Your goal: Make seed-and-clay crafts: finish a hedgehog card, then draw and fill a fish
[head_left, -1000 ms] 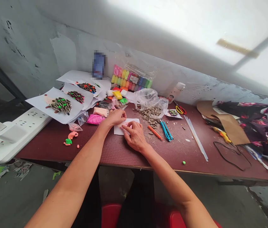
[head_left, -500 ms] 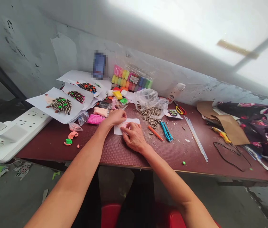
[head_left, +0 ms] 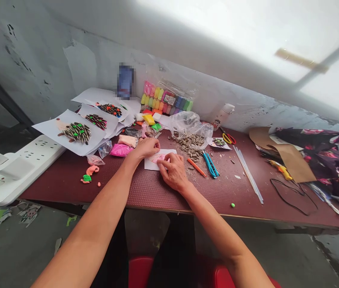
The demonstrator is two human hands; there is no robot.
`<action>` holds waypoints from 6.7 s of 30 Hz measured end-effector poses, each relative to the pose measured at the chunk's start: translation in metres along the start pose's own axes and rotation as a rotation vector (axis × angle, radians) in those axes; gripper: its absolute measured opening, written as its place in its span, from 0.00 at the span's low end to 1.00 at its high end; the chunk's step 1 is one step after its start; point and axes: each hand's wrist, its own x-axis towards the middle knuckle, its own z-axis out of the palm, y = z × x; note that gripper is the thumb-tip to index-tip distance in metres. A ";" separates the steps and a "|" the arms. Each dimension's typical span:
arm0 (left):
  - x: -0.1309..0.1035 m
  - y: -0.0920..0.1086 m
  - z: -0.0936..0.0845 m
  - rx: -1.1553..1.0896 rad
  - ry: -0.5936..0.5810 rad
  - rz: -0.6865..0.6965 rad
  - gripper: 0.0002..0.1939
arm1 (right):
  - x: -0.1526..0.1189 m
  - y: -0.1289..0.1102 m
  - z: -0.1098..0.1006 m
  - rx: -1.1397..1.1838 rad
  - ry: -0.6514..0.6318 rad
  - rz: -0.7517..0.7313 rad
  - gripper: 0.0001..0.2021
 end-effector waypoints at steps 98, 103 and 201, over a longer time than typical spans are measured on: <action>-0.004 0.004 -0.003 -0.029 -0.005 -0.012 0.13 | 0.003 -0.010 0.000 0.074 -0.075 -0.052 0.14; -0.004 0.003 -0.003 -0.017 -0.017 -0.010 0.13 | 0.000 -0.002 0.002 0.034 0.033 0.078 0.12; 0.000 -0.003 0.005 0.016 0.038 0.020 0.15 | -0.006 -0.001 -0.007 -0.151 -0.066 0.077 0.16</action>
